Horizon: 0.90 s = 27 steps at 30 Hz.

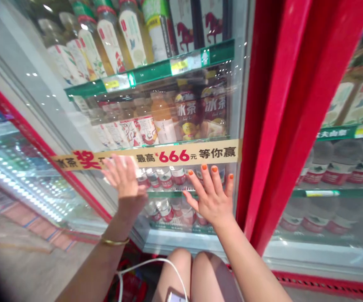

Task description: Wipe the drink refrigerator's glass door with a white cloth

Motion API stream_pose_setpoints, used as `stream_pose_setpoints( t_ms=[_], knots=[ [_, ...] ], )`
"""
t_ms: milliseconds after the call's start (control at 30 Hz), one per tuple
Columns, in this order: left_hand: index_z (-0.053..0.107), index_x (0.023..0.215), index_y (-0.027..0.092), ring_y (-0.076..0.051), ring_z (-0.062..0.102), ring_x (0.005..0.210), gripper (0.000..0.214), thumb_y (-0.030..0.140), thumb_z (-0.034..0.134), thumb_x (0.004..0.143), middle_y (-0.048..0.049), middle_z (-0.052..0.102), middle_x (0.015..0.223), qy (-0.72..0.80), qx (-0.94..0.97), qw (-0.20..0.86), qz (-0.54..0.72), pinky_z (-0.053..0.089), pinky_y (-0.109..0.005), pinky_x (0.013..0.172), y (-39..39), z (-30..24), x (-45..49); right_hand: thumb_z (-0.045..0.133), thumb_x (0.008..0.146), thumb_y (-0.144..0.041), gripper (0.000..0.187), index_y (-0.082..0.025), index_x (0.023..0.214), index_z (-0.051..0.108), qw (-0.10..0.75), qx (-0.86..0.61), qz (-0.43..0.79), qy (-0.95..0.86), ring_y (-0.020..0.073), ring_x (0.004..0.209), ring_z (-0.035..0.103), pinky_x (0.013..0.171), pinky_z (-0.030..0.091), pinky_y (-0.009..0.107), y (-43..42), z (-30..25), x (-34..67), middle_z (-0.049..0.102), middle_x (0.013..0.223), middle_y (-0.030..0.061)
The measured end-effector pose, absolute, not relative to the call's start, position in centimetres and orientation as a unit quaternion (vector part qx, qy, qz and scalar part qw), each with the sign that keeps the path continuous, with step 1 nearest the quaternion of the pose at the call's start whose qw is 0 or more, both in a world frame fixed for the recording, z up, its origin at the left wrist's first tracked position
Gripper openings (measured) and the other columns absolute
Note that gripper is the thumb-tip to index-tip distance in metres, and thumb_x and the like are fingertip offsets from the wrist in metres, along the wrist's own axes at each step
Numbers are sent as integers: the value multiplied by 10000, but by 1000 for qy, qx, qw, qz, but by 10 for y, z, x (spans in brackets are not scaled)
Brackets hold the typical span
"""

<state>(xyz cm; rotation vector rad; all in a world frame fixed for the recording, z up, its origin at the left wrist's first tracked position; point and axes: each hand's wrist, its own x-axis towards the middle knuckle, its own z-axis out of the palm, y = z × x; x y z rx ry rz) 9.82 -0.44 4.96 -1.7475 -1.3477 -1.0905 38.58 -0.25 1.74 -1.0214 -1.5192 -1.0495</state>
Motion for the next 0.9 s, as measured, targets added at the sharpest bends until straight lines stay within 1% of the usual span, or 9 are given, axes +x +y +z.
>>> stream_pose_setpoints(
  t_ms=[167, 233, 333, 400, 467, 567, 633, 767, 900],
  knots=[
    [519, 1601, 546, -310, 36, 1759, 741, 880, 471, 942, 73, 464, 1752, -434, -770, 375, -278, 27, -573, 1449, -16, -43, 79, 684, 974, -609, 956, -290, 1775, 273, 498, -425, -424, -626, 362, 1724, 215, 1395, 116, 663, 1, 12, 385, 264, 1838, 104],
    [445, 1670, 478, -335, -3, 1758, 756, 785, 495, 981, -2, 424, 1780, -461, -736, 394, -300, 13, -639, 1435, -17, -48, 46, 687, 963, -615, 959, -308, 1773, 277, 501, -424, -422, -625, 369, 1713, 251, 1392, 133, 666, 3, 11, 384, 279, 1836, 96],
    [196, 1782, 171, -450, -72, 1736, 906, 671, 388, 1051, -224, 210, 1838, -562, -628, 362, -398, -20, -794, 1358, -13, -10, 24, 667, 973, -610, 947, -300, 1776, 272, 504, -422, -424, -623, 374, 1715, 241, 1390, 130, 669, 2, 10, 385, 226, 1854, 92],
    [171, 1777, 105, -467, -52, 1735, 960, 705, 359, 1051, -254, 127, 1847, -613, -559, 315, -461, 19, -765, 1370, -11, 12, 35, 642, 993, -603, 927, -278, 1777, 271, 503, -420, -424, -625, 384, 1721, 217, 1387, 113, 678, 0, 10, 387, 180, 1865, 100],
    [302, 1748, 114, -481, -2, 1734, 1010, 784, 438, 1005, -231, 192, 1841, -593, -594, 321, -439, 49, -724, 1391, -11, 7, 53, 616, 1014, -591, 900, -261, 1777, 272, 502, -416, -421, -631, 392, 1723, 200, 1386, 100, 683, -1, 12, 387, 149, 1871, 105],
    [655, 1527, 334, -405, 214, 1720, 793, 852, 554, 934, -81, 578, 1655, -474, -726, 361, -343, 80, -585, 1431, -20, -33, 56, 594, 1034, -582, 879, -245, 1777, 268, 497, -417, -422, -633, 387, 1727, 187, 1388, 101, 672, -2, 14, 387, 141, 1875, 111],
    [726, 1420, 360, -381, 301, 1691, 706, 848, 499, 963, -70, 688, 1520, -446, -742, 375, -332, 91, -578, 1427, -24, -50, 35, 582, 1041, -587, 876, -242, 1779, 259, 491, -420, -428, -632, 379, 1729, 181, 1389, 109, 665, -2, 14, 386, 146, 1875, 114],
    [456, 1655, 55, -485, 259, 1679, 948, 746, 192, 1062, -313, 442, 1692, -571, -611, 335, -434, 161, -758, 1346, -14, -14, 2, 616, 1022, -589, 906, -266, 1782, 246, 486, -423, -434, -630, 423, 1710, 228, 1359, 168, 723, -1, 11, 388, 149, 1873, 125],
    [437, 1692, 115, -494, 130, 1716, 1048, 874, 280, 986, -245, 384, 1759, -581, -637, 308, -403, 114, -748, 1371, -7, -7, 37, 608, 1028, -609, 896, -246, 1776, 273, 480, -432, -433, -628, 424, 1712, 222, 1358, 165, 733, -2, 10, 391, 156, 1868, 139]
  ],
)
